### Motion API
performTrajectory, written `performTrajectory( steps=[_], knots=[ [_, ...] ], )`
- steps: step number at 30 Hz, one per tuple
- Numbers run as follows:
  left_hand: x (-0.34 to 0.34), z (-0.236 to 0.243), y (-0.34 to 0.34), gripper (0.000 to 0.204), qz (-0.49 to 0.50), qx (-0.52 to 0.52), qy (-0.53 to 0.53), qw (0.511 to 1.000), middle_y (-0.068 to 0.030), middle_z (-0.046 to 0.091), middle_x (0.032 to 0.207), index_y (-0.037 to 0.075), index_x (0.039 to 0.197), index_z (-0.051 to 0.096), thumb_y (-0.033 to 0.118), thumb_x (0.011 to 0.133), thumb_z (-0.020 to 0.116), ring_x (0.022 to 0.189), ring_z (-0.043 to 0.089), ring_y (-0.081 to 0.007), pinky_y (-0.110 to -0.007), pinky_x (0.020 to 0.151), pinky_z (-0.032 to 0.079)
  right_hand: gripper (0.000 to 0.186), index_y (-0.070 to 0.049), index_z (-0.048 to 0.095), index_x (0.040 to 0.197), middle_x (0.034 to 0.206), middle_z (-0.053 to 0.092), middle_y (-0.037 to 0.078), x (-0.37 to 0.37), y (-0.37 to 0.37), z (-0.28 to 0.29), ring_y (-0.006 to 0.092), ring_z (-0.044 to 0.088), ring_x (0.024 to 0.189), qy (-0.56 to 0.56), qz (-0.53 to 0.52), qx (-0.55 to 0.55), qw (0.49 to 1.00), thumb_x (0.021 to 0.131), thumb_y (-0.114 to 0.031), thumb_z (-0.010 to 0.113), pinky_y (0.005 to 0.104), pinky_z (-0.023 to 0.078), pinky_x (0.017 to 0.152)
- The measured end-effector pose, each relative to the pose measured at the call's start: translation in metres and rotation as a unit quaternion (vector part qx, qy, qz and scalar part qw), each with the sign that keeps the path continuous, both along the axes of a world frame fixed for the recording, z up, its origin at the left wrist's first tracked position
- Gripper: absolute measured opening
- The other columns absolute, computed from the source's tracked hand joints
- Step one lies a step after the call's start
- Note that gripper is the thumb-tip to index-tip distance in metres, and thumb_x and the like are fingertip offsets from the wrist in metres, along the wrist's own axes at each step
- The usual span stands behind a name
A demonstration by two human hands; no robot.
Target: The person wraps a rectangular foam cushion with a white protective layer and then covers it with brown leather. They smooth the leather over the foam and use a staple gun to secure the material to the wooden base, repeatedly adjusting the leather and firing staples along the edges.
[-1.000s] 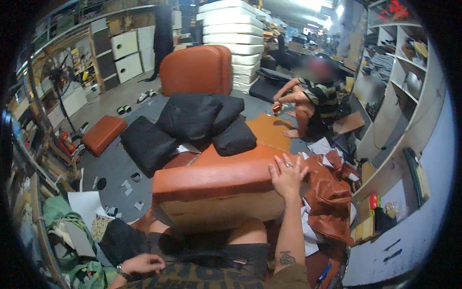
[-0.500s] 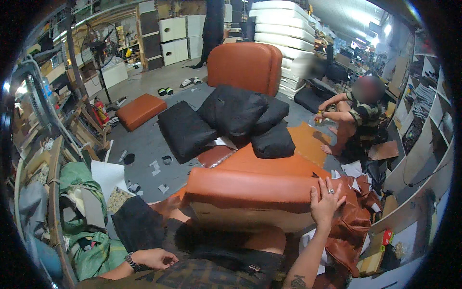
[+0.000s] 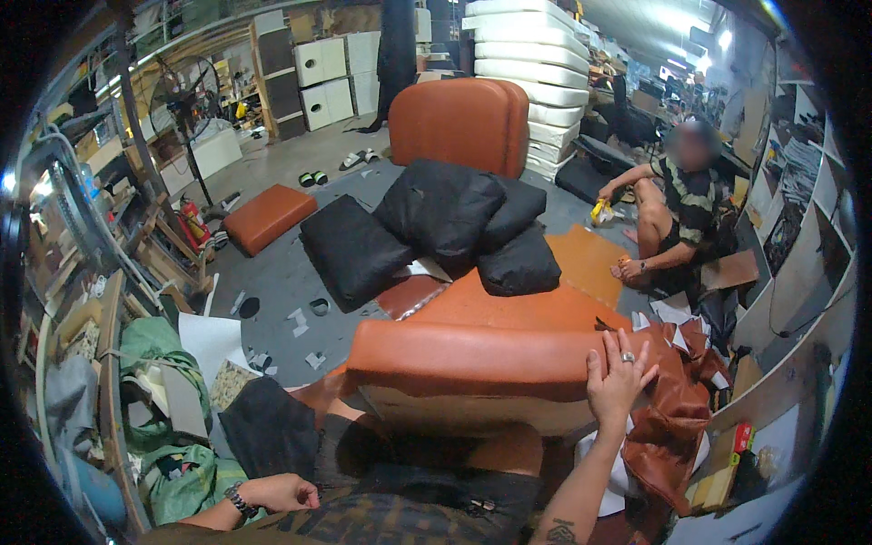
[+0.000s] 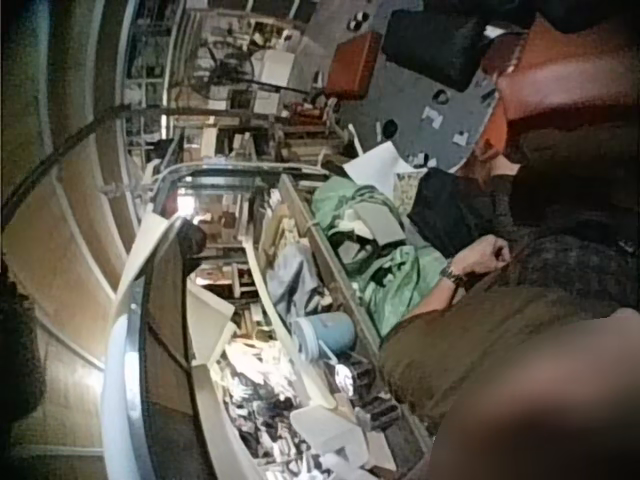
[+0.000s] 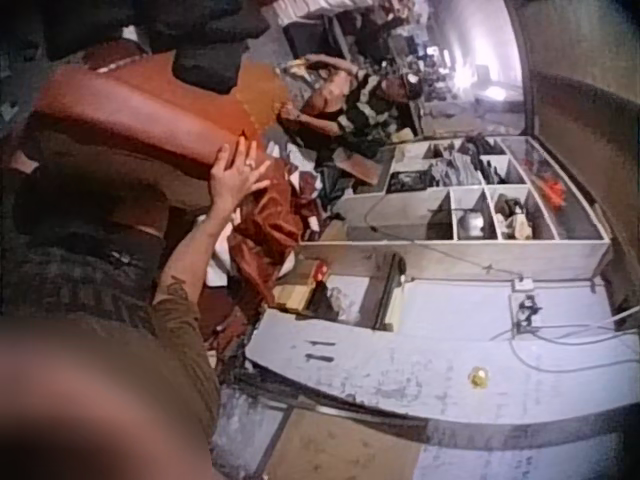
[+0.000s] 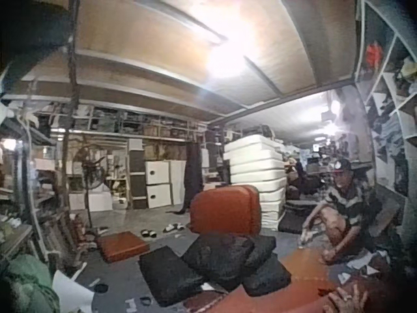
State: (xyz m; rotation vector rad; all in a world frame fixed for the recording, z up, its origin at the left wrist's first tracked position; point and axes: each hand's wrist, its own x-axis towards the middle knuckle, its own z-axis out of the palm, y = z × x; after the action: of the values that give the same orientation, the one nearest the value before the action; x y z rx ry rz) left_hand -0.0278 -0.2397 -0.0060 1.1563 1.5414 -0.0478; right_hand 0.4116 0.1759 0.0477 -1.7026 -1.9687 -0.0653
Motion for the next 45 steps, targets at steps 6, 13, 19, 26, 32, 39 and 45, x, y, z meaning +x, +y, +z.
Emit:
performTrajectory(
  steps=[6,13,19,26,32,39,45],
  knots=[
    [0.010,0.087,0.075,0.044,0.032,0.322,-0.010,0.946,-0.0127,0.080,0.114,0.005,0.125,0.074,0.036,0.095,0.084,0.106,0.077,-0.0281,-0.038,0.095,0.059,0.048,-0.021,0.071,0.143,0.160,0.058,0.007,0.004,0.003,-0.006,0.0439,0.029,0.160,0.004,0.012,0.054,0.998,0.103,-0.048,0.063,0.0739,0.007,0.126],
    [0.023,0.141,0.271,0.038,0.052,0.655,0.152,0.738,-0.0214,0.072,0.134,0.004,0.132,0.071,0.027,0.101,0.070,0.125,0.068,-0.0396,-0.046,0.108,0.052,0.041,-0.008,0.071,0.139,0.158,0.058,0.020,0.038,0.013,-0.041,0.0433,0.048,0.149,0.267,-0.039,0.241,0.932,0.108,-0.033,0.062,0.0533,0.034,0.125],
    [0.032,0.107,0.316,0.046,0.016,0.439,0.215,0.872,-0.0132,0.080,0.116,0.012,0.128,0.076,0.048,0.110,0.052,0.113,0.074,-0.0368,-0.047,0.097,0.056,0.060,0.002,0.049,0.157,0.160,0.053,0.026,0.092,0.026,-0.097,0.0426,0.051,0.148,0.438,-0.182,0.125,0.872,0.114,-0.040,0.051,0.0478,0.038,0.123],
    [0.003,0.096,0.309,0.051,0.062,0.469,0.199,0.858,-0.0173,0.080,0.112,0.009,0.121,0.078,0.049,0.112,0.048,0.109,0.074,-0.0405,-0.046,0.093,0.056,0.069,-0.004,0.044,0.162,0.160,0.050,0.031,0.021,0.066,-0.105,0.0432,0.047,0.151,0.508,-0.145,-0.026,0.849,0.115,-0.054,0.033,0.0480,0.036,0.126],
    [-0.003,0.097,0.353,0.057,0.017,0.418,0.243,0.875,-0.0258,0.076,0.120,0.005,0.125,0.076,0.049,0.114,0.042,0.116,0.070,-0.0456,-0.048,0.100,0.054,0.051,-0.008,0.064,0.131,0.131,0.069,0.012,-0.056,0.040,-0.079,0.0222,0.064,0.118,0.754,-0.251,0.044,0.605,0.112,-0.055,0.056,0.0365,0.050,0.100],
    [0.074,0.097,0.464,0.058,-0.173,0.387,0.010,0.906,-0.0217,0.063,0.151,0.001,0.150,0.060,0.040,0.120,0.031,0.143,0.057,-0.0321,-0.037,0.123,0.038,0.042,-0.010,0.071,0.099,0.098,0.068,-0.002,-0.108,0.014,-0.093,0.0080,0.057,0.090,0.785,-0.032,-0.025,0.618,0.107,-0.052,0.069,0.0275,0.046,0.085],
    [0.193,0.091,0.541,0.063,-0.219,0.368,-0.043,0.902,-0.0195,0.054,0.162,0.001,0.167,0.038,0.043,0.120,0.035,0.151,0.050,-0.0250,-0.034,0.126,0.035,0.033,-0.010,0.071,0.097,0.096,0.063,-0.007,-0.089,0.013,-0.090,0.0038,0.049,0.089,0.806,0.037,-0.049,0.588,0.109,-0.041,0.070,0.0248,0.042,0.083]
  ],
)
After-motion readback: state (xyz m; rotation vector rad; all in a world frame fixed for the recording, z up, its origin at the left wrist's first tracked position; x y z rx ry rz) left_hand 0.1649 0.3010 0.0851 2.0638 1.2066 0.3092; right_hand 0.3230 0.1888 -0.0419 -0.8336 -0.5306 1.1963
